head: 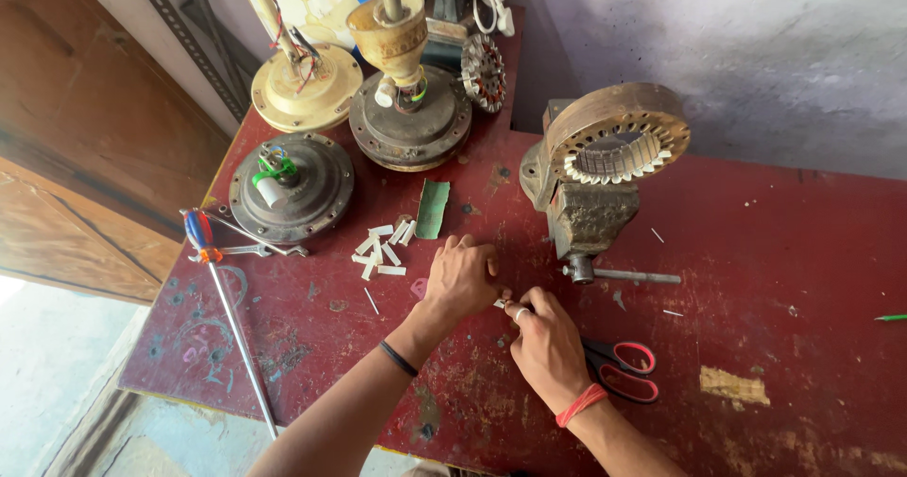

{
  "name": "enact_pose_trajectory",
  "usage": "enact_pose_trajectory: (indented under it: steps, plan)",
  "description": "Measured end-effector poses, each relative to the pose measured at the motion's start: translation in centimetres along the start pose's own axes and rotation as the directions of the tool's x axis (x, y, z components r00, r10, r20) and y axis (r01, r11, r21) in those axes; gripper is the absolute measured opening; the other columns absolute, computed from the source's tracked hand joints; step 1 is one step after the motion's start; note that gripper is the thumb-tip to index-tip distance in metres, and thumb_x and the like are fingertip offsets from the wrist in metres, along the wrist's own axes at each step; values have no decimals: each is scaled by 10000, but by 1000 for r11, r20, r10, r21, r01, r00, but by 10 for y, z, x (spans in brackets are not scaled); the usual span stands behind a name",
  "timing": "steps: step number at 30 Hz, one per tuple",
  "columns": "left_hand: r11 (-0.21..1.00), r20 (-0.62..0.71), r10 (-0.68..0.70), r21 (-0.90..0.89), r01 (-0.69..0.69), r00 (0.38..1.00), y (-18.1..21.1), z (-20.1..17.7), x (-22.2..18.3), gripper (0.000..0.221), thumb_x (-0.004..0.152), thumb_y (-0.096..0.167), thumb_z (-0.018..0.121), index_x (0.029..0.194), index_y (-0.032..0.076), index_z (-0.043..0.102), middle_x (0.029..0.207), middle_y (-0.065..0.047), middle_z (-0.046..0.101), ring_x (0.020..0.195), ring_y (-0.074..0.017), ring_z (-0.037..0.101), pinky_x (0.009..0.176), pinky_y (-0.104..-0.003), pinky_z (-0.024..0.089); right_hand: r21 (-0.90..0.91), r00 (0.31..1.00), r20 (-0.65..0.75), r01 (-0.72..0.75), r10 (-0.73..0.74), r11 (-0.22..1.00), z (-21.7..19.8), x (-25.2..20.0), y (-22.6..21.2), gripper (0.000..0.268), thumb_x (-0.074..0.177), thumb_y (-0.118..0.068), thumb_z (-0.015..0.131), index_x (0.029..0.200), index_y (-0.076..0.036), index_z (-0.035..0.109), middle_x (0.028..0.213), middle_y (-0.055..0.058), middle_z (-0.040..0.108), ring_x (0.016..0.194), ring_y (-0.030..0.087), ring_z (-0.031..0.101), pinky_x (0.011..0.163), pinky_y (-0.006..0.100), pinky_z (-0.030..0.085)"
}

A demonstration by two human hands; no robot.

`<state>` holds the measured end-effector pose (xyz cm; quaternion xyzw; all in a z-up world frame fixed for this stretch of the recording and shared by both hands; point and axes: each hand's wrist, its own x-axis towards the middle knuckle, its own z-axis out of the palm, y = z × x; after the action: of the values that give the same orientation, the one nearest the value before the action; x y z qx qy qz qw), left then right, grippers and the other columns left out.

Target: The person inserts small white plastic spacers into the slots of a motor stator held in a bench vise. They repeatedly pick up spacers, place them into the stator, and adjust the vise to access different sections. The stator remains clamped in the vise throughout the clip.

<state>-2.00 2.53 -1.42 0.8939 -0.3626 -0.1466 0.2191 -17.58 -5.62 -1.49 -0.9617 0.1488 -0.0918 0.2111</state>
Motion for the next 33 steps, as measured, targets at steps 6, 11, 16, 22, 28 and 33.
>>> enact_pose_trajectory:
  steps: [6,11,16,22,28,33]
  plan:
    - [998,-118,57,30,-54,991,-1,19,6,311,704,281,905,930,160,730,1059,-56,675,1082,-281,579,940,-425,472,26,996,84,-6,3,1000,1,2,-1,411,666,130,700,1072,63,720,998,134,579,951,266,620,843,373,562]
    - [997,-30,63,-52,-65,998,-17,27,23,348,724,355,888,930,129,723,962,-63,675,962,-273,602,871,-421,479,39,999,41,1,-2,999,2,-1,-1,373,706,141,663,1066,60,719,961,124,580,928,256,627,816,367,569]
    - [883,-255,373,-197,-426,892,-45,20,10,197,764,307,840,872,143,827,888,-45,710,885,-275,612,815,-407,493,35,1000,1,-6,6,999,3,-2,-4,314,730,125,672,1021,27,738,922,117,584,911,270,626,798,406,552]
    - [925,-428,232,-180,-334,873,-40,18,-29,205,879,236,772,1043,117,805,951,-105,670,953,-291,603,847,-402,519,117,989,72,-136,128,984,8,-1,10,318,820,101,615,1101,-4,723,1027,98,658,906,221,718,789,325,623]
    - [885,-331,451,50,-462,829,-22,26,-74,430,926,228,661,1286,-5,679,1393,-220,602,1317,-380,521,1102,-443,408,11,988,0,-156,156,988,-5,9,26,231,916,17,591,1107,-1,720,1013,135,733,831,254,751,764,367,616]
    - [910,-159,412,33,-413,897,-21,25,-76,526,976,267,603,1386,-60,570,1503,-247,497,1452,-374,399,1203,-425,318,7,980,18,-198,198,980,-9,22,16,183,979,-145,586,1007,-43,736,922,133,760,776,304,744,718,427,588]
